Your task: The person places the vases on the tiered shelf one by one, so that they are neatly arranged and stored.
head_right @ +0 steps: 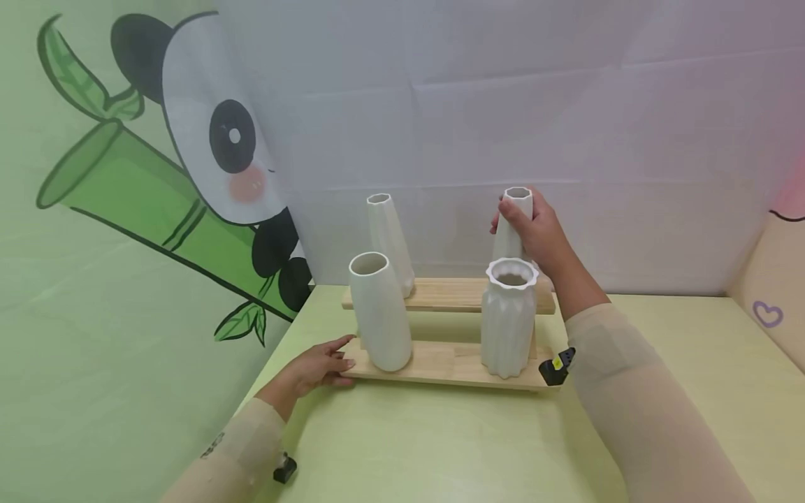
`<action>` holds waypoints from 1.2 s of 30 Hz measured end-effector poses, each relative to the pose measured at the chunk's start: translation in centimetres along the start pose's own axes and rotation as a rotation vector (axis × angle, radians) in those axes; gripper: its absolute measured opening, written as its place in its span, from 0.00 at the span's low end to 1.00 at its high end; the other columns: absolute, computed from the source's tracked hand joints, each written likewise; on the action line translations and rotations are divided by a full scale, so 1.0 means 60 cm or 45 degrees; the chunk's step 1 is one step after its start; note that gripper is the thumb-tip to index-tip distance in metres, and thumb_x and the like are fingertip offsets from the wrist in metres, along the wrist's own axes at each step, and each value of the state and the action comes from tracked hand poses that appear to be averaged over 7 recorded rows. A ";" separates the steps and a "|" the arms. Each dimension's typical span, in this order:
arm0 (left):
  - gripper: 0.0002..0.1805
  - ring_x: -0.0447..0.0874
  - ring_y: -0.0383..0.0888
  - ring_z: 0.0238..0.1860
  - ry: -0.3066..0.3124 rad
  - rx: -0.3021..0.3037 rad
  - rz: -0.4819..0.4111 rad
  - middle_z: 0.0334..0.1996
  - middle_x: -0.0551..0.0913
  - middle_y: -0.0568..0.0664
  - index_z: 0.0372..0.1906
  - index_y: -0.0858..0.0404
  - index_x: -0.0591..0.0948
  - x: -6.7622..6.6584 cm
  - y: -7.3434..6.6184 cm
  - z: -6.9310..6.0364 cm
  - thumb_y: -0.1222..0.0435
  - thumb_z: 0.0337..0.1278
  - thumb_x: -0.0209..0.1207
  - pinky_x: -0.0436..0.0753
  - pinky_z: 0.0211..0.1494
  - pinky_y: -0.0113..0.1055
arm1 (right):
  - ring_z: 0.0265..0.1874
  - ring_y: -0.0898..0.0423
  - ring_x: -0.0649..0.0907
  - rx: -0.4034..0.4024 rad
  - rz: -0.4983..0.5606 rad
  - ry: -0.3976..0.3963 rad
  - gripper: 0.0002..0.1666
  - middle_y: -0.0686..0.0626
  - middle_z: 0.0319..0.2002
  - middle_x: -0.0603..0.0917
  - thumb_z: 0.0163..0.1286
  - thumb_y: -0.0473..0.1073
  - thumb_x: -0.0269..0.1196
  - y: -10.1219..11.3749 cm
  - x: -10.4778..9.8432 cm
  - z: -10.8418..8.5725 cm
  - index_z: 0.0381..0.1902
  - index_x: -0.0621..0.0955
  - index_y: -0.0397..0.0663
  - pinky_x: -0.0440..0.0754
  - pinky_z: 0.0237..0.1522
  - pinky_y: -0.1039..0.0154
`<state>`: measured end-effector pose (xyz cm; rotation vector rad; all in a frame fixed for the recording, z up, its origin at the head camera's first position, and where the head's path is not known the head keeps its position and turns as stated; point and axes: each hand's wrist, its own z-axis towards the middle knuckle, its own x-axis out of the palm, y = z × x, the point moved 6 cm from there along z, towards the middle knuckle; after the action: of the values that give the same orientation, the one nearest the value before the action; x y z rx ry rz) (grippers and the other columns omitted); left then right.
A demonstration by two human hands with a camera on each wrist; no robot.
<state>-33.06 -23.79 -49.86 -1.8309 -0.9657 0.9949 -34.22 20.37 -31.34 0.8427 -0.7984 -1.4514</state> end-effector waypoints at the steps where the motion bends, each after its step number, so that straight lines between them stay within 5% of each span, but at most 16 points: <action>1: 0.41 0.88 0.50 0.41 0.006 0.003 -0.006 0.67 0.68 0.71 0.78 0.56 0.55 0.000 0.000 0.001 0.68 0.64 0.61 0.87 0.51 0.43 | 0.37 0.51 0.85 -0.002 -0.007 0.010 0.16 0.45 0.36 0.84 0.76 0.51 0.55 0.000 0.001 0.001 0.54 0.71 0.49 0.86 0.31 0.64; 11: 0.41 0.89 0.50 0.40 0.004 0.012 -0.045 0.69 0.64 0.71 0.78 0.57 0.55 -0.003 0.004 0.016 0.68 0.64 0.61 0.87 0.53 0.43 | 0.40 0.54 0.84 0.016 -0.090 0.016 0.15 0.48 0.37 0.85 0.77 0.55 0.52 0.000 0.007 0.009 0.52 0.71 0.54 0.85 0.36 0.65; 17: 0.41 0.89 0.49 0.39 -0.002 0.027 -0.008 0.68 0.66 0.71 0.78 0.58 0.56 -0.008 0.000 0.028 0.68 0.63 0.61 0.88 0.50 0.43 | 0.40 0.52 0.84 0.032 -0.061 -0.001 0.19 0.43 0.38 0.84 0.77 0.52 0.53 0.006 0.011 0.006 0.55 0.69 0.45 0.86 0.35 0.64; 23: 0.41 0.88 0.49 0.36 -0.018 0.062 0.096 0.66 0.69 0.71 0.77 0.59 0.56 -0.005 -0.006 0.038 0.68 0.64 0.61 0.89 0.46 0.41 | 0.44 0.53 0.82 0.067 -0.151 -0.011 0.23 0.44 0.46 0.82 0.77 0.56 0.51 -0.014 -0.001 0.009 0.60 0.67 0.50 0.85 0.39 0.66; 26: 0.41 0.88 0.50 0.38 -0.092 0.098 0.201 0.68 0.66 0.70 0.77 0.60 0.56 -0.004 -0.011 0.037 0.67 0.62 0.62 0.89 0.46 0.43 | 0.50 0.56 0.77 0.068 -0.228 -0.022 0.29 0.44 0.57 0.76 0.78 0.58 0.48 -0.022 -0.013 0.004 0.69 0.61 0.52 0.80 0.48 0.65; 31: 0.40 0.81 0.57 0.56 -0.377 0.201 0.499 0.72 0.63 0.63 0.77 0.57 0.57 -0.015 -0.038 0.018 0.56 0.65 0.61 0.78 0.64 0.54 | 0.64 0.54 0.69 -0.005 -0.270 -0.059 0.33 0.39 0.70 0.64 0.80 0.54 0.45 -0.018 -0.040 -0.021 0.76 0.53 0.51 0.68 0.67 0.59; 36: 0.48 0.58 0.61 0.74 -0.597 0.319 0.643 0.76 0.55 0.60 0.79 0.54 0.48 -0.020 -0.082 -0.018 0.36 0.64 0.50 0.61 0.74 0.62 | 0.69 0.50 0.66 -0.049 -0.356 -0.087 0.32 0.38 0.71 0.62 0.81 0.49 0.45 -0.013 -0.068 -0.077 0.77 0.51 0.53 0.67 0.64 0.79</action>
<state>-33.70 -23.33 -44.74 -1.6905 -0.5989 1.8273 -30.54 24.48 -34.11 0.9059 -0.7209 -1.7444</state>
